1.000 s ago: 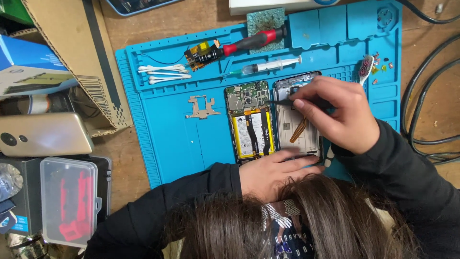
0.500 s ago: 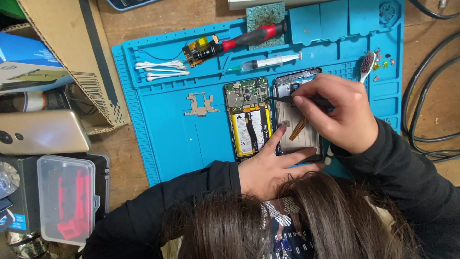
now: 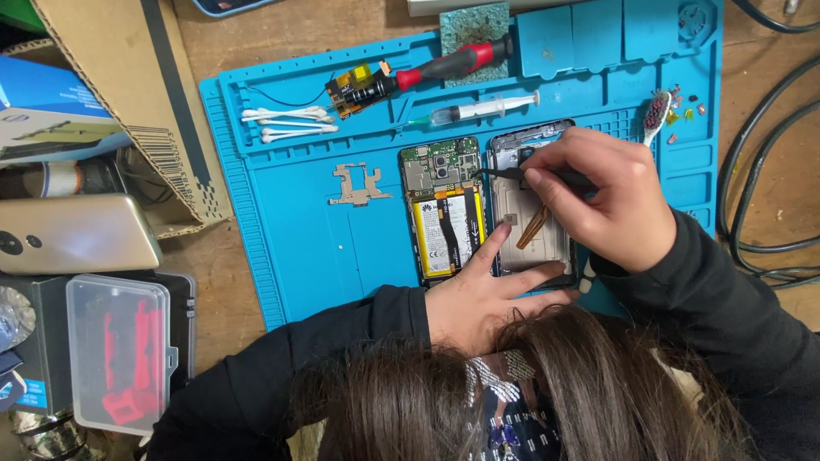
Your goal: Disassembling and repairing a mobile phone using a screwdriver and handling internal components.
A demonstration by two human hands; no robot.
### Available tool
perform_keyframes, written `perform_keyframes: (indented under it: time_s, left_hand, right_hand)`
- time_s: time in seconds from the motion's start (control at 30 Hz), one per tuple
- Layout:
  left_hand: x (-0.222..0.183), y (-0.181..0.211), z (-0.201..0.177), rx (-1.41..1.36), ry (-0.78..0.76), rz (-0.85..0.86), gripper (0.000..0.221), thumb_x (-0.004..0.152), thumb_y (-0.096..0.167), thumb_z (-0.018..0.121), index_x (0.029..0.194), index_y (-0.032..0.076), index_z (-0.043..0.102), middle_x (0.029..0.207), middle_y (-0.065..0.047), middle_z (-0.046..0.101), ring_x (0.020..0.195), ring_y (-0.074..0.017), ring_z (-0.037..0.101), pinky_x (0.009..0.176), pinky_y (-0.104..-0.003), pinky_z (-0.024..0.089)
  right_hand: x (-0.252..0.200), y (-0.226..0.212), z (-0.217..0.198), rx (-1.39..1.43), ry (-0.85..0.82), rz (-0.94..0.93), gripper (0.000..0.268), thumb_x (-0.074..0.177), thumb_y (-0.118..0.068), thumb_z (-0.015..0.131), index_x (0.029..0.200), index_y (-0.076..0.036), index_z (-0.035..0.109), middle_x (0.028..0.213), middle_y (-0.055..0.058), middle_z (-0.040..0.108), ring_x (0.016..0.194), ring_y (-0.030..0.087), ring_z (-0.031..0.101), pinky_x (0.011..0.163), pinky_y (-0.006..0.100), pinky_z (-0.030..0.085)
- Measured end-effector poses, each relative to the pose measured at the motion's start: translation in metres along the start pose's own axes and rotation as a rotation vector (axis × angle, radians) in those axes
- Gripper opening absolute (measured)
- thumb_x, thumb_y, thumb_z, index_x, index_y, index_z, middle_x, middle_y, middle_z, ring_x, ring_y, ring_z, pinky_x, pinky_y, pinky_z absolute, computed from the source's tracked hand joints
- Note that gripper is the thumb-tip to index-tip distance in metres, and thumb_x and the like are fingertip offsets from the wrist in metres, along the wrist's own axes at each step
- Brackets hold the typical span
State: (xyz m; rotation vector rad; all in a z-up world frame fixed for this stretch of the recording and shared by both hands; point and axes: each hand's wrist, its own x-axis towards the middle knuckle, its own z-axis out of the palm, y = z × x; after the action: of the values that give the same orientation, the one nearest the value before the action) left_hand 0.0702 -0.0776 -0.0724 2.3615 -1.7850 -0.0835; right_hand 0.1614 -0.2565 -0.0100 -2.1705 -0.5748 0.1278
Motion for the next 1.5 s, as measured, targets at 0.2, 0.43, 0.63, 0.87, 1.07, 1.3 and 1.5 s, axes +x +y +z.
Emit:
perform_keyframes:
  time_s: [0.2,0.43,0.63,0.87,1.07,1.3,1.5]
  left_hand:
    - [-0.0007,-0.0001,-0.0015,-0.003,0.023,-0.01,0.062,0.095,0.059,0.034,0.149,0.03,0.038,0.157,0.009,0.028,0.147,-0.022,0.025,0.108,-0.079,0.015]
    - [-0.0009,-0.0003,0.001,-0.029,0.057,-0.014,0.064,0.092,0.061,0.038,0.147,0.028,0.043,0.155,0.009,0.033,0.146,-0.0204,0.029,0.108,-0.079,0.015]
    - [-0.0009,-0.0001,0.0009,-0.023,0.059,-0.019,0.061,0.095,0.057,0.036,0.149,0.027,0.04,0.157,0.009,0.03,0.146,-0.0203,0.029,0.108,-0.078,0.016]
    - [-0.0018,-0.0028,0.0004,-0.051,0.038,0.014,0.066,0.095,0.062,0.037,0.15,0.026,0.038,0.158,0.006,0.025,0.148,-0.0244,0.024,0.108,-0.08,0.013]
    - [-0.0022,-0.0012,0.0007,-0.014,-0.006,0.013,0.074,0.092,0.072,0.032,0.152,0.029,0.034,0.16,0.006,0.021,0.149,-0.025,0.019,0.107,-0.08,0.015]
    - [-0.0017,-0.0034,0.0013,-0.05,0.032,0.022,0.074,0.092,0.07,0.031,0.151,0.026,0.036,0.159,0.005,0.025,0.148,-0.0252,0.021,0.106,-0.081,0.013]
    - [-0.0017,-0.0038,0.0002,-0.078,0.052,0.015,0.068,0.095,0.064,0.034,0.151,0.026,0.037,0.158,0.005,0.027,0.148,-0.0249,0.021,0.107,-0.081,0.011]
  right_hand:
    - [0.0,0.0006,-0.0006,0.014,-0.005,-0.001,0.006,0.094,0.0,0.06,0.091,0.004,0.063,0.081,0.013,0.062,0.072,0.025,0.058,0.067,0.034,0.045]
    - [-0.0008,0.0001,-0.0011,0.012,-0.003,0.017,0.007,0.094,-0.001,0.06,0.089,0.003,0.063,0.079,0.011,0.062,0.069,0.024,0.056,0.067,0.033,0.044]
    - [-0.0025,0.0013,0.0,0.01,-0.019,0.044,0.008,0.095,-0.004,0.06,0.09,0.002,0.064,0.08,0.011,0.063,0.07,0.024,0.058,0.067,0.033,0.045]
    - [-0.0047,0.0063,0.0004,-0.06,-0.073,0.122,0.017,0.089,-0.015,0.072,0.093,-0.001,0.063,0.084,0.009,0.066,0.069,0.018,0.061,0.061,0.029,0.047]
    - [-0.0057,0.0041,0.0037,-0.083,-0.048,-0.035,0.019,0.086,-0.008,0.077,0.091,0.004,0.063,0.084,0.014,0.065,0.073,0.022,0.063,0.064,0.031,0.051]
    - [-0.0032,0.0013,0.0037,-0.052,-0.045,-0.01,0.015,0.089,-0.008,0.073,0.088,0.005,0.066,0.077,0.013,0.066,0.064,0.02,0.062,0.057,0.03,0.049]
    - [-0.0016,0.004,0.0048,-0.076,-0.075,-0.012,0.015,0.093,-0.009,0.069,0.085,0.003,0.065,0.074,0.012,0.064,0.061,0.021,0.059,0.054,0.031,0.047]
